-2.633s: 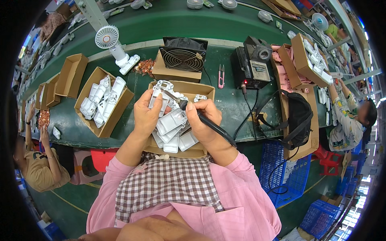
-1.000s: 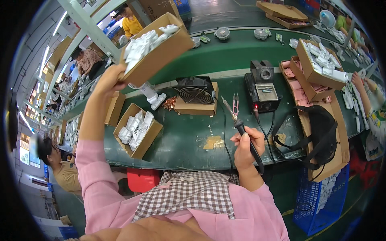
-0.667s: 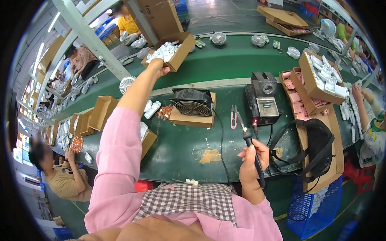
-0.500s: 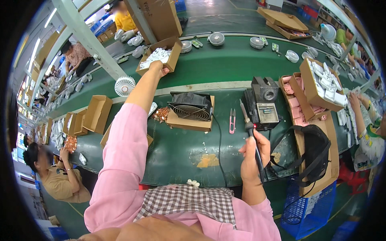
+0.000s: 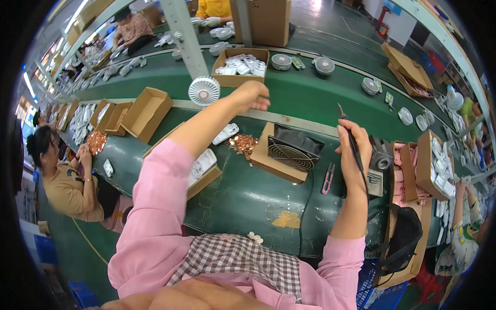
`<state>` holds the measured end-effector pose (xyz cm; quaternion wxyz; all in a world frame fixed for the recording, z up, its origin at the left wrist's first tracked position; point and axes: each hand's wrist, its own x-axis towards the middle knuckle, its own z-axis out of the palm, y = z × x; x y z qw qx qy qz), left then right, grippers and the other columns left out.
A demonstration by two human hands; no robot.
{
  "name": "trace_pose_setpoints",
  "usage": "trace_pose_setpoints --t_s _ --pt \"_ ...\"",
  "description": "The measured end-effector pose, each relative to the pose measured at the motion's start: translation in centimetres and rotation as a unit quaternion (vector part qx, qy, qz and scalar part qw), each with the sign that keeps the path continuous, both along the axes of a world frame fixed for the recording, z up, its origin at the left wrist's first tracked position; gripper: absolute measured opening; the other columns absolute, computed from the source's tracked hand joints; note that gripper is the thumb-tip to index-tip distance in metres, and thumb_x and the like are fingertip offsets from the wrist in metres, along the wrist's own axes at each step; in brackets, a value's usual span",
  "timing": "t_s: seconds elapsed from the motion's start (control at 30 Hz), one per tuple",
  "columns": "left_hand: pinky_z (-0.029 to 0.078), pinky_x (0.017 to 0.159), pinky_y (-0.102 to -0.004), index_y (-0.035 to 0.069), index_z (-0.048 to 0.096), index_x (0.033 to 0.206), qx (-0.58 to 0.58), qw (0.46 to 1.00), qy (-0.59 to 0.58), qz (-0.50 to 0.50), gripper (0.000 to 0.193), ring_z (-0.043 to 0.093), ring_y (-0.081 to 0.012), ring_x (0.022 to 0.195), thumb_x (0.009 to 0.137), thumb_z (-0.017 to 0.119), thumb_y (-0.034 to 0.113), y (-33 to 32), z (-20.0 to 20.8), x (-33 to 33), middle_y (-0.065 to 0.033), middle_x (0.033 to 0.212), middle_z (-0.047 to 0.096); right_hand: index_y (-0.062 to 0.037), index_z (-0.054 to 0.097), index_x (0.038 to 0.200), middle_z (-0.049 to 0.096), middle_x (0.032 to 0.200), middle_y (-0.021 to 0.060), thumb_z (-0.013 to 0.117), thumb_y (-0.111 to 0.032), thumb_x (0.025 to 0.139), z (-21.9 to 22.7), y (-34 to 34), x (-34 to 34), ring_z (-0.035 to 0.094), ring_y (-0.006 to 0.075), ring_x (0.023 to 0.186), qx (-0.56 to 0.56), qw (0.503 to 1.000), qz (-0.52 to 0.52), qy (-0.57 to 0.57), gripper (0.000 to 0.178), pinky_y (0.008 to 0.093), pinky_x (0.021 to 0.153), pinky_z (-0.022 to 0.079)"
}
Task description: The person uses a soldering iron to solder internal wiring on a white plastic component before placing it into a cardboard box. They then pick up another component from a different box and repeat the soldering process.
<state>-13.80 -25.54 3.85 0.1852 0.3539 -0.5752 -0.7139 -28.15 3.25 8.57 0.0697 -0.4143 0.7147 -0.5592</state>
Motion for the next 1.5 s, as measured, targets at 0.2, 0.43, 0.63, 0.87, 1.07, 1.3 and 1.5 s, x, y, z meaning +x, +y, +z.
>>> trace_pose_setpoints --t_s 0.2,0.43,0.63,0.87,1.07,1.3,1.5 --pt "0.051 0.060 -0.0356 -0.003 0.065 0.081 -0.422 0.868 -0.235 -0.111 0.034 0.063 -0.0203 0.062 0.086 0.057 0.029 3.6 5.3 19.0 -0.0144 0.066 0.063 -0.0043 0.066 0.101 0.056 0.086 0.0052 0.063 -0.022 0.089 -1.0 -3.4 -2.7 0.053 0.0113 0.059 0.072 0.996 0.051 0.012 0.022 0.0250 0.055 0.044" --pt "0.053 0.075 -0.0431 0.002 0.068 0.095 -0.557 0.539 -0.613 0.154 0.031 0.065 -0.0366 0.087 0.081 0.064 0.030 -4.9 -2.0 35.8 -0.0198 0.100 0.067 -0.0042 0.066 0.100 0.057 0.077 0.0025 0.064 -0.025 0.087 -1.8 -5.3 -3.4 0.052 0.0095 0.056 0.107 0.991 0.082 0.001 0.024 0.0245 0.052 0.043" --pt "0.053 0.080 -0.0442 0.002 0.067 0.093 -0.452 0.659 -0.566 0.200 0.029 0.064 -0.0375 0.093 0.077 0.070 0.026 -6.9 -6.9 39.2 -0.0210 0.096 0.066 -0.0043 0.067 0.098 0.058 0.073 0.0004 0.063 -0.024 0.088 -1.4 -5.8 -2.4 0.052 0.0087 0.057 0.124 0.990 0.072 0.017 0.023 0.0246 0.052 0.044" --pt "0.050 0.074 -0.0469 0.000 0.064 0.088 -0.585 0.570 -0.500 0.288 0.023 0.063 -0.0378 0.085 0.082 0.065 0.022 2.5 0.5 40.3 -0.0214 0.086 0.064 -0.0024 0.067 0.104 0.059 0.075 -0.0008 0.062 -0.023 0.091 2.0 -2.8 1.2 0.050 0.0066 0.059 -0.015 0.999 0.043 0.025 0.025 0.0212 0.055 0.042" --pt "0.049 0.069 -0.0411 -0.001 0.056 0.080 -0.714 0.632 -0.247 0.174 0.012 0.058 -0.0363 0.078 0.070 0.062 -0.003 16.1 6.9 39.6 -0.0168 0.080 0.058 -0.0043 0.064 0.113 0.055 0.073 -0.0019 0.060 -0.017 0.093 4.1 3.0 7.2 0.046 0.0023 0.058 -0.169 0.985 -0.015 0.028 0.024 0.0171 0.051 0.033" --pt "0.051 0.067 -0.0353 0.004 0.055 0.069 -0.790 0.587 -0.157 -0.083 0.010 0.062 -0.0254 0.080 0.062 0.060 0.010 27.2 4.9 33.3 -0.0098 0.075 0.060 0.0046 0.051 0.112 0.058 0.078 0.0118 0.050 -0.002 0.090 3.1 10.1 11.2 0.044 0.0075 0.046 -0.407 0.905 -0.120 0.031 0.023 0.0176 0.041 0.034" --pt "0.048 0.063 -0.0305 0.007 0.054 0.075 -0.691 0.630 -0.162 -0.317 0.016 0.055 -0.0203 0.082 0.074 0.062 0.020 30.4 0.4 27.6 -0.0052 0.080 0.056 0.0001 0.052 0.103 0.051 0.070 0.0058 0.054 0.000 0.089 -0.5 13.1 12.0 0.041 0.0072 0.046 -0.407 0.910 -0.071 0.045 0.015 0.0177 0.041 0.031"
